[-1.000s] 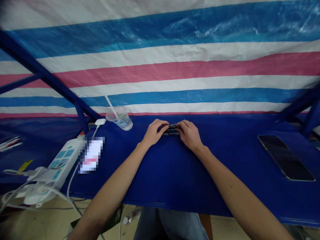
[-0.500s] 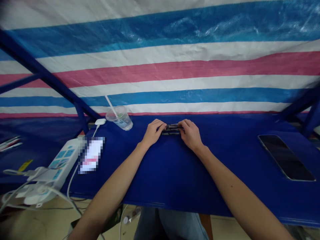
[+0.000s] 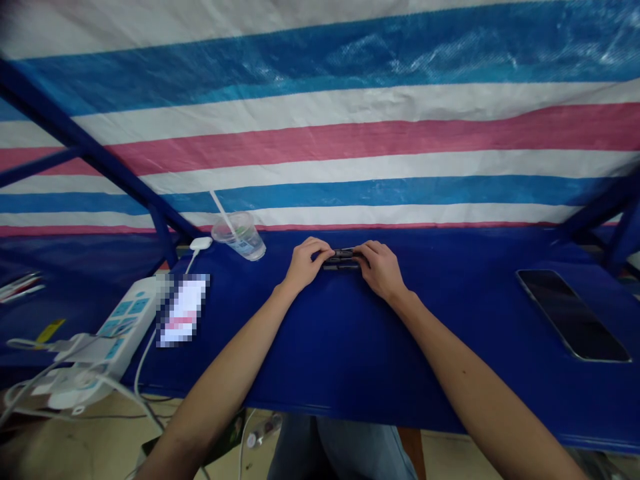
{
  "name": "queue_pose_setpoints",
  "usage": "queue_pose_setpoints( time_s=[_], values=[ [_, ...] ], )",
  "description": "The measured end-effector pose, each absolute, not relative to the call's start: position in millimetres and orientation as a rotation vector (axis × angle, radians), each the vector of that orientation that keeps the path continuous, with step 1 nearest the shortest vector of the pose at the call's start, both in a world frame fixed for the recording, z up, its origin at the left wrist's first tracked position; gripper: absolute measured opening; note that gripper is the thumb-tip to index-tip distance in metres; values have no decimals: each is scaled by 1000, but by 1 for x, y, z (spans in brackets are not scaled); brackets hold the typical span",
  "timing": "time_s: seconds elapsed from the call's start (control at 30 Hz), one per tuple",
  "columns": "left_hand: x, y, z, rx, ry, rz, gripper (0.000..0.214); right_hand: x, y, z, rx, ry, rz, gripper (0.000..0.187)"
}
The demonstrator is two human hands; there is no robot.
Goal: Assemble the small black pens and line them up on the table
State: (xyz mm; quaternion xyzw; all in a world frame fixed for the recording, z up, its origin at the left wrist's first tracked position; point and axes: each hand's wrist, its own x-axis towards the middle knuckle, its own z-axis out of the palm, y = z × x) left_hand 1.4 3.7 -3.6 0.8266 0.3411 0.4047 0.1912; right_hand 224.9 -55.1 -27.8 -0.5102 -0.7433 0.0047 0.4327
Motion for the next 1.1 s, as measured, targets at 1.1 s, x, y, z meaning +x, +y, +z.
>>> queue_pose_setpoints(
  time_s=[1.1],
  values=[
    [2,4,-4,2341,899,1108,6,226,-53,-29,-1267,-1913,-15,15]
  ],
)
